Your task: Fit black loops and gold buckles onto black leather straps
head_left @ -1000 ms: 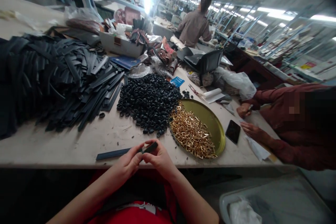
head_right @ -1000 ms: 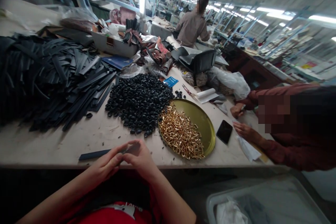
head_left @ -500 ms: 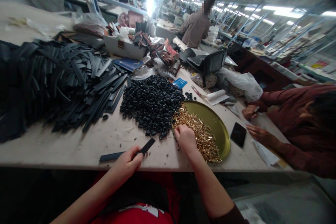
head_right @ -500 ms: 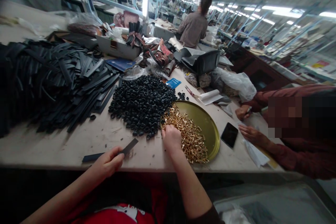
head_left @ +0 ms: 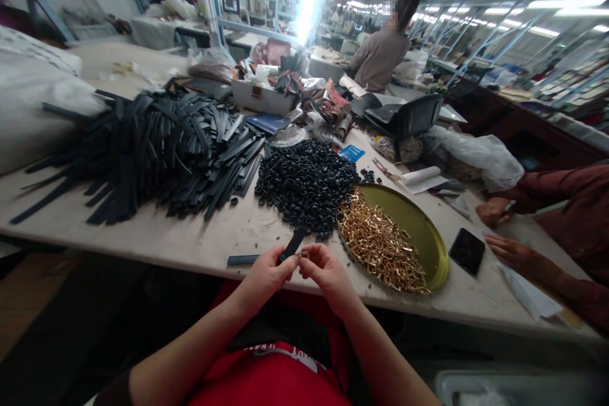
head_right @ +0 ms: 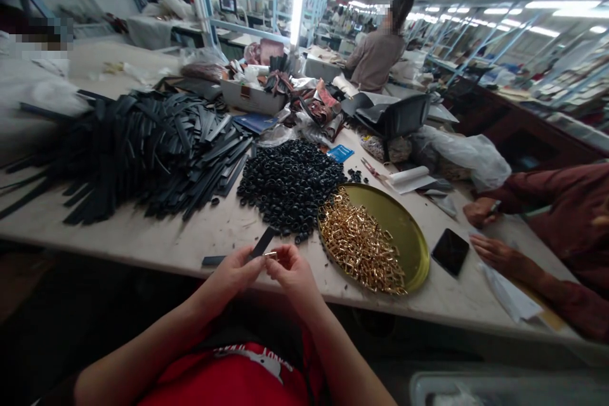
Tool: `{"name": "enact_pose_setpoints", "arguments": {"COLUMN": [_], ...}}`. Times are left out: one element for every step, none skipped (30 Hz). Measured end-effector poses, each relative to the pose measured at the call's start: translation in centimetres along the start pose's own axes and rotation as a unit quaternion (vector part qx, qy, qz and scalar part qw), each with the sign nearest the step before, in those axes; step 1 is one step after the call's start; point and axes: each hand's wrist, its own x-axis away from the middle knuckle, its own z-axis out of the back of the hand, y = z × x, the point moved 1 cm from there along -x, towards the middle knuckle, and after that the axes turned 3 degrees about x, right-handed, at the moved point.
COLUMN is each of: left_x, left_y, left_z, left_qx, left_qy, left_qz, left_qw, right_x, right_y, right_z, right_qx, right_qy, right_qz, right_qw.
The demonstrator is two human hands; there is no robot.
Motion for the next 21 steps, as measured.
{"name": "enact_pose_setpoints", "arguments": {"left_x": [0.2, 0.4, 0.6, 0.9, 1.1, 1.4, 1.6, 1.9, 2.1, 2.3, 2.4, 2.5, 2.5, 2.4, 2.4, 2.3, 2.2, 2.1, 1.9, 1.8, 1.7], "left_y": [-0.2, -0.3, -0.3, -0.3, -0.3, -0.3, -0.2, -0.2, -0.1, -0.1, 0.0, 0.0, 0.0, -0.1, -0.1, -0.2, -0.2, -0.2, -0.1, -0.1, 0.0], "left_z": [0.3, 0.5, 0.8, 1.1, 1.4, 1.7, 1.9, 2.1, 2.2, 2.2, 2.2, 2.2, 2.2, 2.2, 2.2, 2.2, 2.3, 2.3, 2.3, 2.3, 2.2], "left_qx": [-0.018, -0.033, -0.045, -0.058, -0.077, -0.103, -0.133, -0.164, -0.192, -0.215, -0.234, -0.247, -0.258, -0.267, -0.275, -0.282, -0.29, -0.298, -0.304, -0.304, -0.295], "left_qy": [-0.002, -0.008, -0.015, -0.019, -0.018, -0.016, -0.015, -0.018, -0.027, -0.039, -0.049, -0.055, -0.057, -0.057, -0.056, -0.055, -0.053, -0.051, -0.05, -0.051, -0.052], "left_qz": [-0.004, -0.01, -0.017, -0.025, -0.031, -0.036, -0.04, -0.047, -0.055, -0.064, -0.073, -0.082, -0.089, -0.091, -0.089, -0.086, -0.084, -0.083, -0.084, -0.085, -0.087], "left_qw": [1.0, 0.999, 0.999, 0.998, 0.996, 0.994, 0.99, 0.985, 0.98, 0.974, 0.968, 0.964, 0.96, 0.958, 0.956, 0.954, 0.952, 0.95, 0.948, 0.947, 0.95], "right_x": [0.0, 0.1, 0.0, 0.0, 0.0, -0.1, -0.1, -0.1, -0.2, -0.2, -0.2, -0.2, -0.2, -0.2, -0.2, -0.3, -0.4, -0.4, -0.5, -0.5, -0.5], "right_y": [-0.1, -0.2, -0.3, -0.4, -0.5, -0.5, -0.5, -0.4, -0.3, -0.1, 0.0, 0.2, 0.3, 0.5, 0.5, 0.6, 0.7, 0.8, 0.9, 1.1, 1.4], "right_z": [0.0, 0.0, 0.0, 0.0, 0.0, 0.0, -0.1, -0.2, -0.3, -0.5, -0.7, -0.9, -1.0, -1.0, -0.9, -0.9, -0.8, -0.7, -0.6, -0.6, -0.7], "right_qx": [0.008, 0.014, 0.016, 0.009, -0.01, -0.043, -0.086, -0.132, -0.172, -0.203, -0.224, -0.236, -0.242, -0.248, -0.254, -0.261, -0.267, -0.272, -0.272, -0.267, -0.257], "right_qy": [0.004, 0.004, 0.002, 0.003, 0.01, 0.025, 0.043, 0.055, 0.06, 0.06, 0.06, 0.061, 0.066, 0.073, 0.081, 0.086, 0.087, 0.086, 0.082, 0.075, 0.064], "right_qz": [0.016, 0.029, 0.037, 0.037, 0.029, 0.015, -0.007, -0.035, -0.067, -0.096, -0.12, -0.134, -0.141, -0.141, -0.137, -0.133, -0.132, -0.132, -0.136, -0.139, -0.142], "right_qw": [1.0, 0.999, 0.999, 0.999, 0.999, 0.999, 0.995, 0.989, 0.981, 0.973, 0.965, 0.961, 0.958, 0.956, 0.954, 0.952, 0.951, 0.949, 0.949, 0.951, 0.954]}}
